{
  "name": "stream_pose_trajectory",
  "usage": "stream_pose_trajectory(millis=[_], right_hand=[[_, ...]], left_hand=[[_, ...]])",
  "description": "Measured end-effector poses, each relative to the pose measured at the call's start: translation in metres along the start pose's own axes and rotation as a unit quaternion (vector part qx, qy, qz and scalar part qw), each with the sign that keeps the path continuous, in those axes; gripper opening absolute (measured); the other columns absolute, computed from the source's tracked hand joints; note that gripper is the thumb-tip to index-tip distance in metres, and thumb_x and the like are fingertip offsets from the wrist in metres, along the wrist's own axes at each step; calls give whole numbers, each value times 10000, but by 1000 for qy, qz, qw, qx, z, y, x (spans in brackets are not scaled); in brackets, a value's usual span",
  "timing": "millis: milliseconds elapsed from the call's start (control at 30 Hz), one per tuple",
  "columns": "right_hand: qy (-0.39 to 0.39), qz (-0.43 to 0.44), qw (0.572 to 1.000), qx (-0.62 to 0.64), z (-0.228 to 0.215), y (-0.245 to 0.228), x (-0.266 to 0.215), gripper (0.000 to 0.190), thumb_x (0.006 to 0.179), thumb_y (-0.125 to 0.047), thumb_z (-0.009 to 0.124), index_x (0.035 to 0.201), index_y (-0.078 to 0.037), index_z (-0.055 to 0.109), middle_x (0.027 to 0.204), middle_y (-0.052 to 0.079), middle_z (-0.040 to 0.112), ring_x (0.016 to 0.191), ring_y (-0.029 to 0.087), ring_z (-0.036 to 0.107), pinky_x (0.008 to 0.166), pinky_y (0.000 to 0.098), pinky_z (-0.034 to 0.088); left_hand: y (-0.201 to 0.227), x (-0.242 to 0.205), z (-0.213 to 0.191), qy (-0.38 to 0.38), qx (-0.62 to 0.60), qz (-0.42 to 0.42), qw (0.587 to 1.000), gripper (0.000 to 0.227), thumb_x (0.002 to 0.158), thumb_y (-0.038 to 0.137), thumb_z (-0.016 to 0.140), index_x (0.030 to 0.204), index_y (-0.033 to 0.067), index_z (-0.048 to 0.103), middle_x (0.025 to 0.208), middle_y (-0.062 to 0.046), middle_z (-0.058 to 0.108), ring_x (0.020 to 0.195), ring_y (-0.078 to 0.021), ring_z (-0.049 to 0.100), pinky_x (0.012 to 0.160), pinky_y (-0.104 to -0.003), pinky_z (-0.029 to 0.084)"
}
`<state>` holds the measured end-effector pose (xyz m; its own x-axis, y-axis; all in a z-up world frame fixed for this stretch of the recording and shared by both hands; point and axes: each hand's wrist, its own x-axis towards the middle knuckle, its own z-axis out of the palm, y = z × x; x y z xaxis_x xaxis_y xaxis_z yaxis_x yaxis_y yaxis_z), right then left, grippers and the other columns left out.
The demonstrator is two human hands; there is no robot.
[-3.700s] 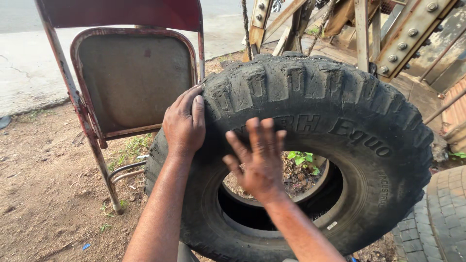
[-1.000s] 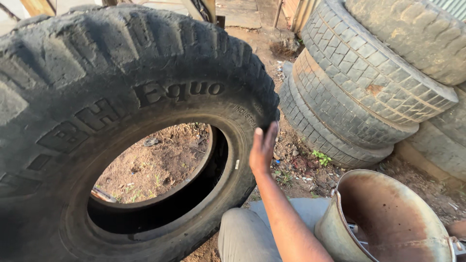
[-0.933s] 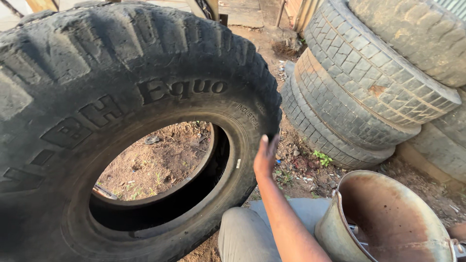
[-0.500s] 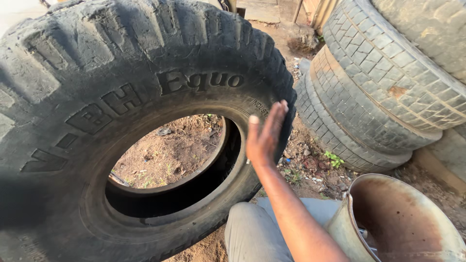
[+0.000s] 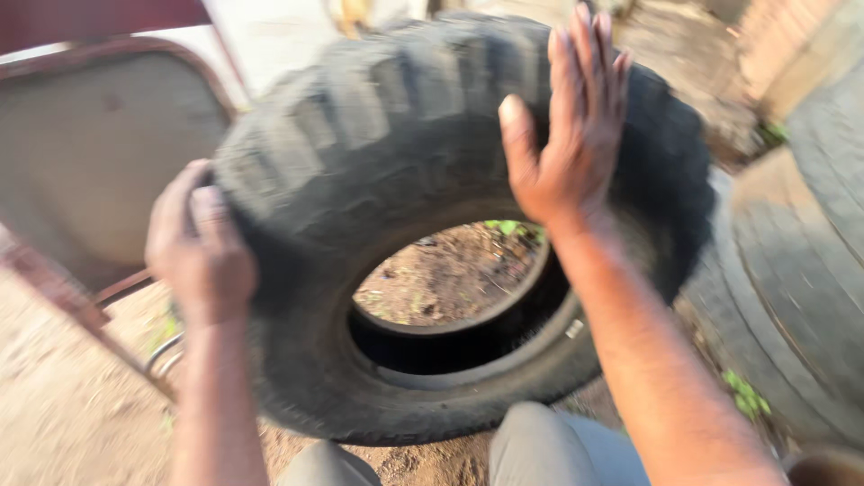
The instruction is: The person cleans the interior rim of a tire by applying a liquid with a small cup and wiping the surface. The person then stands and rotates the tire by hand.
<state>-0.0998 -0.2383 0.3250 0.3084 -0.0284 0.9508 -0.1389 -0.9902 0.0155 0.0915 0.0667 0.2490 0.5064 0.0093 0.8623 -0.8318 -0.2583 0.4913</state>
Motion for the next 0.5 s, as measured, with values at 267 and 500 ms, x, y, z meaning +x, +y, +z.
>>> stream_pose_trajectory(millis=[267, 500], right_hand=[[-1, -22, 999, -42, 26, -12, 27, 368, 1138, -330, 590, 1338, -30, 663, 1451, 155, 587, 1423, 379, 480, 1220, 509, 367], [4, -44, 996, -80, 47, 10, 19, 354, 1177, -329, 551, 1336, -36, 668, 1472, 154, 588, 1444, 382, 473, 1214, 506, 358]], left_hand=[[5, -45, -7, 8, 163, 12, 987, 580, 1136, 382, 396, 1554, -12, 473, 1585, -216, 503, 1516, -363, 424, 1276, -502, 248], [-34, -138, 3, -8, 218, -10, 976, 786, 1040, 523, 465, 1618, 21, 291, 1702, -220, 254, 1610, -398, 179, 1316, -572, 104]])
